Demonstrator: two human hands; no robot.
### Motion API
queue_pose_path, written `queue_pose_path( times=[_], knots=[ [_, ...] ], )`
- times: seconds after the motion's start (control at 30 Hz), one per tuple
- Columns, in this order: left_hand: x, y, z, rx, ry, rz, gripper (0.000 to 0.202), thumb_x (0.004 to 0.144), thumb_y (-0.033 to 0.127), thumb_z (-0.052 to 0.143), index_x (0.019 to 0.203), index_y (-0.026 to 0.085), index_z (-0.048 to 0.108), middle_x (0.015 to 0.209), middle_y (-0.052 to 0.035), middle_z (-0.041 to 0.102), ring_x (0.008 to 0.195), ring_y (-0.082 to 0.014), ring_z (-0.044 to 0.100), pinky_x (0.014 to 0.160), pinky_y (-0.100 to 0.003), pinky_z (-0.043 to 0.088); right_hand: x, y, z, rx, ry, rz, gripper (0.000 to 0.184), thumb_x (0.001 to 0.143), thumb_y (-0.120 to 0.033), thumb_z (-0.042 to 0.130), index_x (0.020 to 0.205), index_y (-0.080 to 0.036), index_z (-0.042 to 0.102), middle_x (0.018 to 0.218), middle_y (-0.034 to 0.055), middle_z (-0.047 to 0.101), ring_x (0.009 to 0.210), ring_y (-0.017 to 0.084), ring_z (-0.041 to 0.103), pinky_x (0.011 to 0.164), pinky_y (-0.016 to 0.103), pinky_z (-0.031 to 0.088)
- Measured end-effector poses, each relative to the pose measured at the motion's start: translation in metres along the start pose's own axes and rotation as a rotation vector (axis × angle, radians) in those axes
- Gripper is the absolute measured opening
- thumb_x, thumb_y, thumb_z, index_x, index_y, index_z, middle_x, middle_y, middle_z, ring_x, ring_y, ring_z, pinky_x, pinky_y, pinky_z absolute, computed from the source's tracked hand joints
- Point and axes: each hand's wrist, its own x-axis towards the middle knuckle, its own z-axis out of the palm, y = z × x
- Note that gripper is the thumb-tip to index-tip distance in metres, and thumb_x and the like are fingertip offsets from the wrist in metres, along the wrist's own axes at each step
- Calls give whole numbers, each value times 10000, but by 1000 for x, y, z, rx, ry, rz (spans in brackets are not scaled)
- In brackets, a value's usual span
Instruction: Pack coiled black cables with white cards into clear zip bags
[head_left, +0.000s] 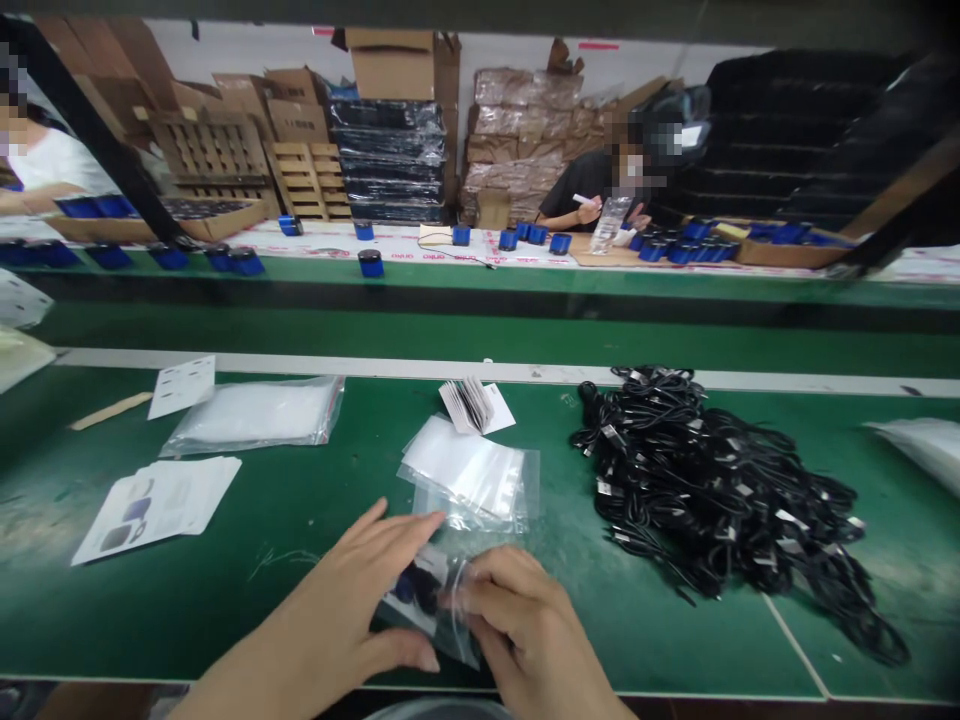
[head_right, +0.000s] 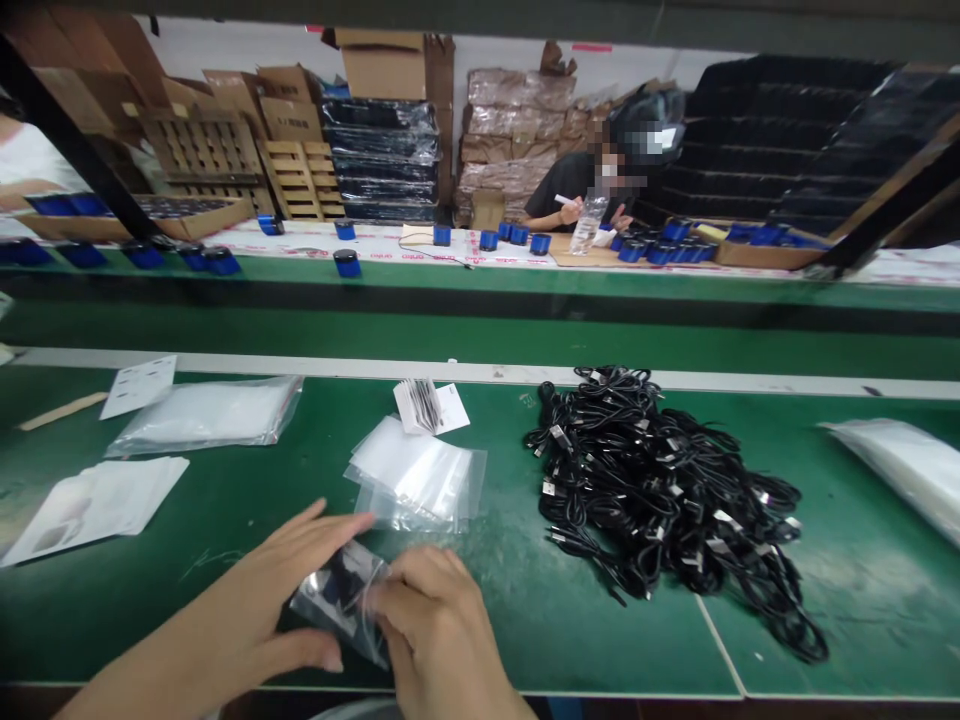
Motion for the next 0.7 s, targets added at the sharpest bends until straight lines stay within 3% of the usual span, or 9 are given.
queue_pose_path(
  times=[0.07,0.13,0.2,0.27,0.4,0.43,0.53,0.6,0.7],
  knots=[
    [3,4,-8,-149,-82,-102,726,684,467,741,1341,379,445,1277,-12,617,1237,-318,487,984,-440,417,4,-6,-11,25,-98,-48,243,835,-26,517,796,-194,687,763,37,638,709,173,572,648,271,416],
    [7,11,-7,-262,-107,-132,466,660,406,776,1100,323,651,1025,21,678,993,-242,617,813,-282,475,6,-11,-19,65,-155,-19,231,829,-30,524,795,-200,676,778,27,631,712,160,574,648,256,420],
    [9,18,-1,-379,-96,-146,144,716,340,731,803,232,690,776,54,571,709,-138,582,613,-199,419,5,-14,-24,161,-109,127,184,828,-52,533,815,-204,634,773,5,622,706,144,575,650,240,428],
    [9,23,7,-524,-47,-197,145,780,306,653,690,193,645,698,65,455,613,-103,499,544,-193,358,1,-14,-27,291,-25,316,136,805,-86,585,843,-217,588,779,-18,621,723,136,579,672,229,441],
    [7,25,23,-761,110,-228,252,802,376,618,658,174,660,688,39,483,627,-114,503,574,-212,349,-5,-6,-21,377,-49,451,430,651,-105,741,1036,-231,596,889,-8,642,798,162,594,724,246,460],
    [6,24,27,-795,151,-229,268,796,380,627,629,173,663,672,37,486,617,-112,502,570,-212,345,-6,-4,-18,373,-72,457,407,659,-111,731,1032,-218,609,875,0,647,775,162,599,707,245,463],
    [2,20,34,-873,251,-226,274,772,384,659,592,177,644,643,45,477,593,-104,488,554,-202,341,-6,1,-9,364,-78,456,37,772,-155,615,798,-176,631,737,8,624,667,147,591,622,228,452],
    [-1,17,35,-903,259,-235,257,781,402,650,645,186,619,644,52,475,596,-104,474,554,-191,352,-5,2,-8,332,-43,441,122,815,-195,573,700,-174,604,685,5,592,640,144,573,602,226,436],
    [-3,13,31,-867,221,-283,252,834,423,582,724,199,616,654,51,484,608,-106,455,565,-179,369,-2,0,-12,268,0,441,157,849,-217,537,710,-179,599,690,3,574,658,147,557,618,232,423]
  ],
)
